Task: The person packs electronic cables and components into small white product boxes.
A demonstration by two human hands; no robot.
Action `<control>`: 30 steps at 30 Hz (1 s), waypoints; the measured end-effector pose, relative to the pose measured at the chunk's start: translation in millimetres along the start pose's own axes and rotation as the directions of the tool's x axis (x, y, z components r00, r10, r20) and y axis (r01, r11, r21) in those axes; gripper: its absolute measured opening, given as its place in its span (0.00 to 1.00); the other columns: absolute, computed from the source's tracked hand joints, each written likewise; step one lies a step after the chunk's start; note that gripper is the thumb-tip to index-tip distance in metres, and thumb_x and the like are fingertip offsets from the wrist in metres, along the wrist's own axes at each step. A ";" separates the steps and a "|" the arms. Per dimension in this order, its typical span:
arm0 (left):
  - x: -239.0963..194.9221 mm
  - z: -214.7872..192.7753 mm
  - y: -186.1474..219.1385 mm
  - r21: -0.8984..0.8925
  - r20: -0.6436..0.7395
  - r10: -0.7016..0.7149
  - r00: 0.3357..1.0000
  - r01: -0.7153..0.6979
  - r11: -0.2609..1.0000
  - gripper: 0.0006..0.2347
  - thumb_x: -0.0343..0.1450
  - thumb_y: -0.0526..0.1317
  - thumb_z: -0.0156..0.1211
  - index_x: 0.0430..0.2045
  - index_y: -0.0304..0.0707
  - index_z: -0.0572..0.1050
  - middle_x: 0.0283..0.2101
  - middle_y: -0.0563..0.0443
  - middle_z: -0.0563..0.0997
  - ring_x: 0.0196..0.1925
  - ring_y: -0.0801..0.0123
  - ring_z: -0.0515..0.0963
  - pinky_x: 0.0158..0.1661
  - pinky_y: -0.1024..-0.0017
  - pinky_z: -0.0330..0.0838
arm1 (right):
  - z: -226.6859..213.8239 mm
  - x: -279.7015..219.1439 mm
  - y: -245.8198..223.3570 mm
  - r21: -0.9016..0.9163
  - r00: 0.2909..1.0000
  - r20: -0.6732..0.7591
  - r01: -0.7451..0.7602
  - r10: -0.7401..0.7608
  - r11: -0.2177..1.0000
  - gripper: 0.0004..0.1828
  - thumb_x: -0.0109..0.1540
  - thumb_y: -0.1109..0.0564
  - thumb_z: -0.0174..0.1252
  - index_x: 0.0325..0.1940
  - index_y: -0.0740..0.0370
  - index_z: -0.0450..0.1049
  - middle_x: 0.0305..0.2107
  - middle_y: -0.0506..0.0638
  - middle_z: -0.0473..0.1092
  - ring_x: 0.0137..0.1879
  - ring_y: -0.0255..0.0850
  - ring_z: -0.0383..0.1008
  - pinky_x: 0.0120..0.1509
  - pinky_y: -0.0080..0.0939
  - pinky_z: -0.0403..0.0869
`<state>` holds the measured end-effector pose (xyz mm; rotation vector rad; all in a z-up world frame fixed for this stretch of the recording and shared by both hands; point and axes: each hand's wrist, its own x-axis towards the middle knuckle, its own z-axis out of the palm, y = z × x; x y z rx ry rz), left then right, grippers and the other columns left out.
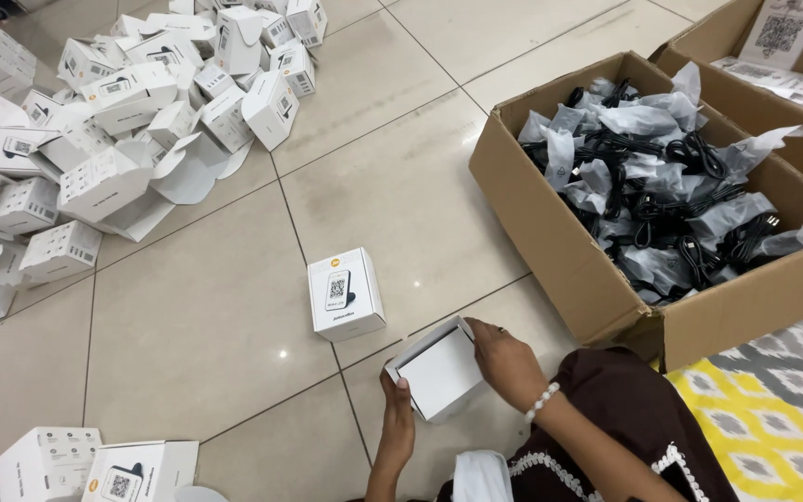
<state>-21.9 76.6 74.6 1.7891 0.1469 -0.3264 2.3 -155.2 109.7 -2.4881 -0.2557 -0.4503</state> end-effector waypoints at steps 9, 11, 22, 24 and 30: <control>-8.8 3.5 -13.1 0.041 0.077 0.230 0.970 -0.233 0.972 0.32 0.77 0.57 0.38 0.74 0.49 0.38 0.78 0.42 0.42 0.79 0.48 0.44 0.71 0.53 0.47 | -2.4 -10.6 -7.7 -0.025 0.925 0.312 -0.221 0.218 0.975 0.32 0.67 0.56 0.51 0.76 0.51 0.55 0.38 0.59 0.78 0.38 0.53 0.80 0.45 0.50 0.78; -7.0 1.4 -34.4 0.024 0.104 0.252 0.962 -0.255 0.967 0.33 0.76 0.55 0.43 0.73 0.50 0.38 0.78 0.43 0.37 0.80 0.48 0.40 0.71 0.51 0.46 | -0.8 -24.4 -6.6 0.060 0.924 0.304 -0.263 0.233 0.963 0.33 0.67 0.54 0.50 0.77 0.51 0.53 0.42 0.61 0.77 0.42 0.53 0.80 0.48 0.50 0.78; 5.8 1.7 -31.5 -0.361 0.166 -0.417 0.894 0.448 0.818 0.44 0.66 0.64 0.53 0.75 0.61 0.35 0.76 0.39 0.52 0.75 0.42 0.59 0.66 0.44 0.62 | 42.0 -18.7 48.3 0.429 0.748 0.565 -0.626 0.348 0.651 0.42 0.64 0.32 0.46 0.77 0.52 0.52 0.68 0.60 0.63 0.74 0.56 0.64 0.73 0.52 0.68; 12.2 -0.4 -42.5 -0.415 0.284 -0.386 0.878 0.475 0.776 0.43 0.67 0.58 0.61 0.74 0.51 0.42 0.73 0.33 0.58 0.71 0.39 0.67 0.64 0.44 0.70 | 55.5 -21.6 59.3 0.331 0.738 0.620 -0.555 0.267 0.763 0.50 0.61 0.32 0.55 0.81 0.51 0.45 0.69 0.62 0.61 0.75 0.55 0.62 0.76 0.50 0.64; -8.5 8.6 -16.8 -0.449 0.144 -0.065 0.987 0.124 0.885 0.43 0.64 0.53 0.64 0.72 0.55 0.41 0.74 0.45 0.55 0.75 0.54 0.59 0.68 0.49 0.61 | 6.5 -25.1 14.1 0.519 0.852 0.501 -0.434 0.149 0.736 0.53 0.61 0.31 0.56 0.80 0.56 0.43 0.73 0.61 0.53 0.79 0.52 0.53 0.79 0.50 0.57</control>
